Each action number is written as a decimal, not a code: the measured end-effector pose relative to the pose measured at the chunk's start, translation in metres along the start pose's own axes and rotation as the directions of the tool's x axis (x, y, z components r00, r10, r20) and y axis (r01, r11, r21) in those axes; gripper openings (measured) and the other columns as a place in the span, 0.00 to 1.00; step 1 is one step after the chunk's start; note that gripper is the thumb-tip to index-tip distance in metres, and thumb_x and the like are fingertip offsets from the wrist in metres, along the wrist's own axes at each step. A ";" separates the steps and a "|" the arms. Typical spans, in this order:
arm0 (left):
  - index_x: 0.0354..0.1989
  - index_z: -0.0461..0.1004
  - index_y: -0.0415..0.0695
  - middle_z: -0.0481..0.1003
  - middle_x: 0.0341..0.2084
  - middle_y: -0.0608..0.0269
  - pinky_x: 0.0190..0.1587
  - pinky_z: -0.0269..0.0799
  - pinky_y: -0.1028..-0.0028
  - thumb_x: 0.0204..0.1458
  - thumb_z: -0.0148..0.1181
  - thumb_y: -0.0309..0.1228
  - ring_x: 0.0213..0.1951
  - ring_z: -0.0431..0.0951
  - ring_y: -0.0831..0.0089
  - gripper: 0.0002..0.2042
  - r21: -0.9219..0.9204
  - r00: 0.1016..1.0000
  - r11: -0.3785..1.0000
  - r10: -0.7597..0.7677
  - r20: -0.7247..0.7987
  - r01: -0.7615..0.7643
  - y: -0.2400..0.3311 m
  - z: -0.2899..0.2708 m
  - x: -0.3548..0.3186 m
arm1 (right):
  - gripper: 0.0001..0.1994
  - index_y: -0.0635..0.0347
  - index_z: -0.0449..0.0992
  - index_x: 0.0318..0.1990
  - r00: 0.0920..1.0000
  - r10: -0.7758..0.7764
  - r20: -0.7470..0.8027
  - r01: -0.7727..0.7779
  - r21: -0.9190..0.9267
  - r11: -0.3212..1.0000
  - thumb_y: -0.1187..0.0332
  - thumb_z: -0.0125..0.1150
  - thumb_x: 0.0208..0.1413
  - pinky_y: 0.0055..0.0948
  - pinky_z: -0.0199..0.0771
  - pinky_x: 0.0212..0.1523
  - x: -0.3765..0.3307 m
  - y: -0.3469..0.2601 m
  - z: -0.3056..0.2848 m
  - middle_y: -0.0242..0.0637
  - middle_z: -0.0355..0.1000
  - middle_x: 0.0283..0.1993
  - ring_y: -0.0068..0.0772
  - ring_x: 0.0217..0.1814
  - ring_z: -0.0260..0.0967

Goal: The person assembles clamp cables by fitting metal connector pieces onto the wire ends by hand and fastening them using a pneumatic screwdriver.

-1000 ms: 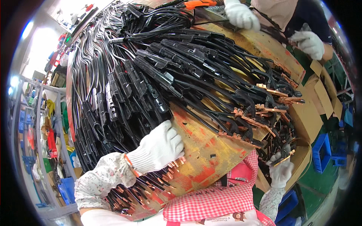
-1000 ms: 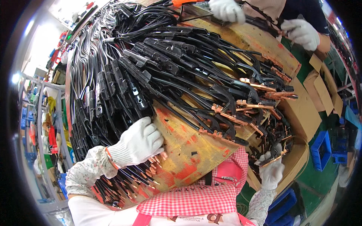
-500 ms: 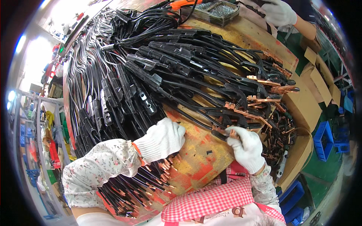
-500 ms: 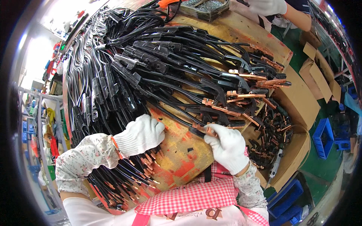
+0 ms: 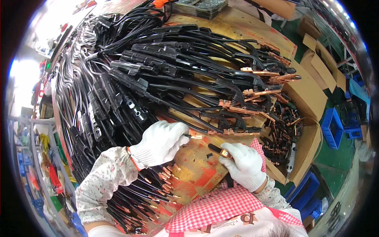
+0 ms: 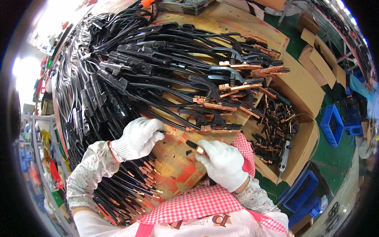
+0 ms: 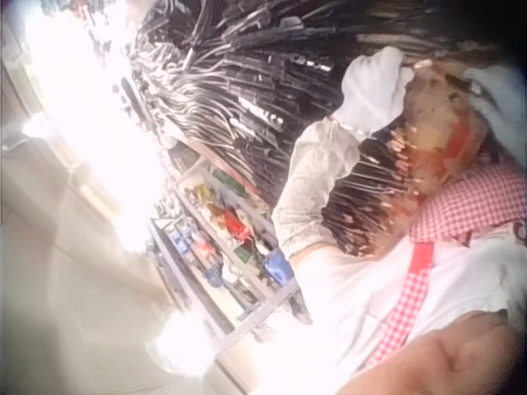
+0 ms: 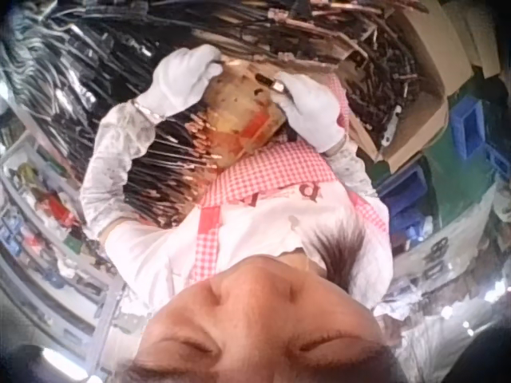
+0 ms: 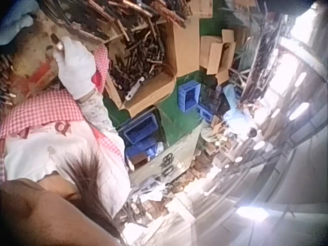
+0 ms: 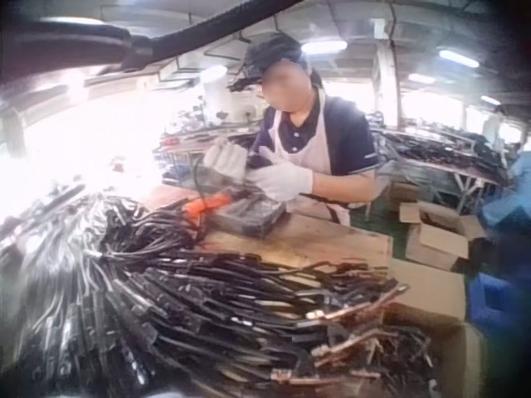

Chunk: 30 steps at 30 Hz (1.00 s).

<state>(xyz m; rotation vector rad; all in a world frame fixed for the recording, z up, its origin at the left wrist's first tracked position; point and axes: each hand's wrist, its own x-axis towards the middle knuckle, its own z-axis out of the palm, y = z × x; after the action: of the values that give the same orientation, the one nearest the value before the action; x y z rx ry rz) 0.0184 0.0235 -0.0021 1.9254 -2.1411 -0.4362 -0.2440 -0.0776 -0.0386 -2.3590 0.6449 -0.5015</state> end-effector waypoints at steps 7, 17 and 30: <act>0.45 0.76 0.49 0.78 0.29 0.58 0.30 0.73 0.61 0.59 0.59 0.38 0.30 0.79 0.55 0.10 -0.184 0.992 0.975 0.123 -0.027 -0.126 -0.003 -0.001 0.002 | 0.18 0.55 0.75 0.49 0.995 -0.051 0.089 0.056 -0.052 0.997 0.62 0.68 0.52 0.37 0.75 0.36 0.026 -0.021 0.008 0.36 0.75 0.37 0.40 0.38 0.75; 0.41 0.81 0.50 0.78 0.28 0.58 0.30 0.75 0.61 0.58 0.59 0.38 0.30 0.80 0.56 0.09 -0.399 0.996 0.912 0.077 -0.051 -0.091 -0.005 -0.001 -0.001 | 0.16 0.57 0.76 0.47 0.996 -0.034 0.087 0.030 0.042 0.999 0.67 0.68 0.50 0.41 0.74 0.44 0.037 -0.027 0.025 0.41 0.78 0.42 0.47 0.44 0.75; 0.33 0.81 0.51 0.79 0.26 0.58 0.33 0.75 0.62 0.56 0.57 0.39 0.31 0.81 0.55 0.09 -0.397 0.969 0.902 -0.082 0.234 0.173 0.003 -0.013 0.002 | 0.17 0.55 0.76 0.46 0.946 -0.242 0.215 0.274 -0.129 0.953 0.63 0.69 0.48 0.36 0.72 0.34 0.049 -0.014 0.034 0.34 0.77 0.41 0.40 0.38 0.75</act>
<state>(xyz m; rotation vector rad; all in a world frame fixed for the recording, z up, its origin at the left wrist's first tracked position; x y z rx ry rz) 0.0205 0.0212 0.0110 1.8391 -1.8415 -1.0738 -0.1833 -0.0787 -0.0448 -2.6190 0.2925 -0.3306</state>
